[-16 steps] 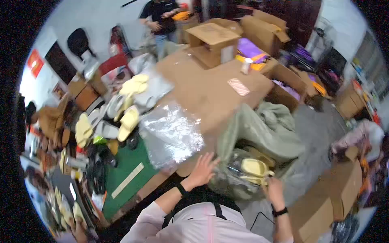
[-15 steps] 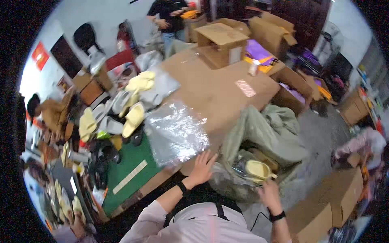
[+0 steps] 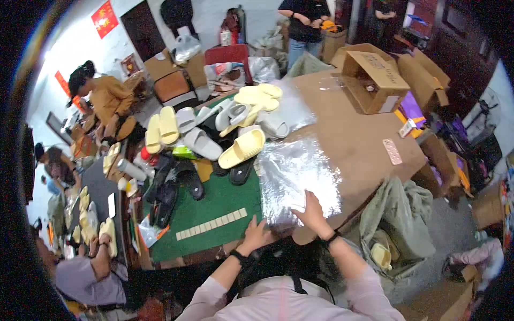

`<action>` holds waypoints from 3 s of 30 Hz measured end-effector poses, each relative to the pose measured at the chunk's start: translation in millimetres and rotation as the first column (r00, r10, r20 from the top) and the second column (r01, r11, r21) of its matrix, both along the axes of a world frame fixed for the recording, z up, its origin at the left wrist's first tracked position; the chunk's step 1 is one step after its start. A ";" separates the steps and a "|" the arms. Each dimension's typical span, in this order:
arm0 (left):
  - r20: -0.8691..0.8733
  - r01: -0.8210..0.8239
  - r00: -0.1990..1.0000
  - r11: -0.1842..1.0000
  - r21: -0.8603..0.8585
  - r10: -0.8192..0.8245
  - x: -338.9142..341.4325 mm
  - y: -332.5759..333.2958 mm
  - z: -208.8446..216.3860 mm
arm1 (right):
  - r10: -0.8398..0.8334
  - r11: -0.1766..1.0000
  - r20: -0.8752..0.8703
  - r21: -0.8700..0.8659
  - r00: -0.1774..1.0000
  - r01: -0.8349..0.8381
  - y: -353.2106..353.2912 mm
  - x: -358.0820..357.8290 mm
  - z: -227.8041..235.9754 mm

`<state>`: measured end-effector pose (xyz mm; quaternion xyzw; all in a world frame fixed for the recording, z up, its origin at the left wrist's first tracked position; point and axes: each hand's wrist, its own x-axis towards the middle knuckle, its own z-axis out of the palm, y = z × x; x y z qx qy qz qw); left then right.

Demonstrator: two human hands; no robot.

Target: Packing various slippers and shoes into plastic bags and placing them into a large sack.

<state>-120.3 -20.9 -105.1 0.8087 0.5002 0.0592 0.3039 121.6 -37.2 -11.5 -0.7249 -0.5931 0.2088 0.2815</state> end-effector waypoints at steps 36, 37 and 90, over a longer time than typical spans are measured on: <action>0.253 -0.379 0.756 0.718 -0.583 0.604 97.9 114.3 -49.5 | -0.045 0.968 -0.108 0.239 0.993 0.069 103.3 36.1 -86.1; 0.246 -0.361 0.774 0.725 -0.587 0.584 104.8 115.0 -41.6 | 0.009 0.996 0.004 0.086 1.000 -0.009 111.1 62.5 -88.8; 0.423 -0.081 0.511 0.532 -0.843 0.748 67.5 100.0 -81.6 | 0.067 0.789 -0.667 -0.420 0.742 -0.449 84.8 -14.4 -119.0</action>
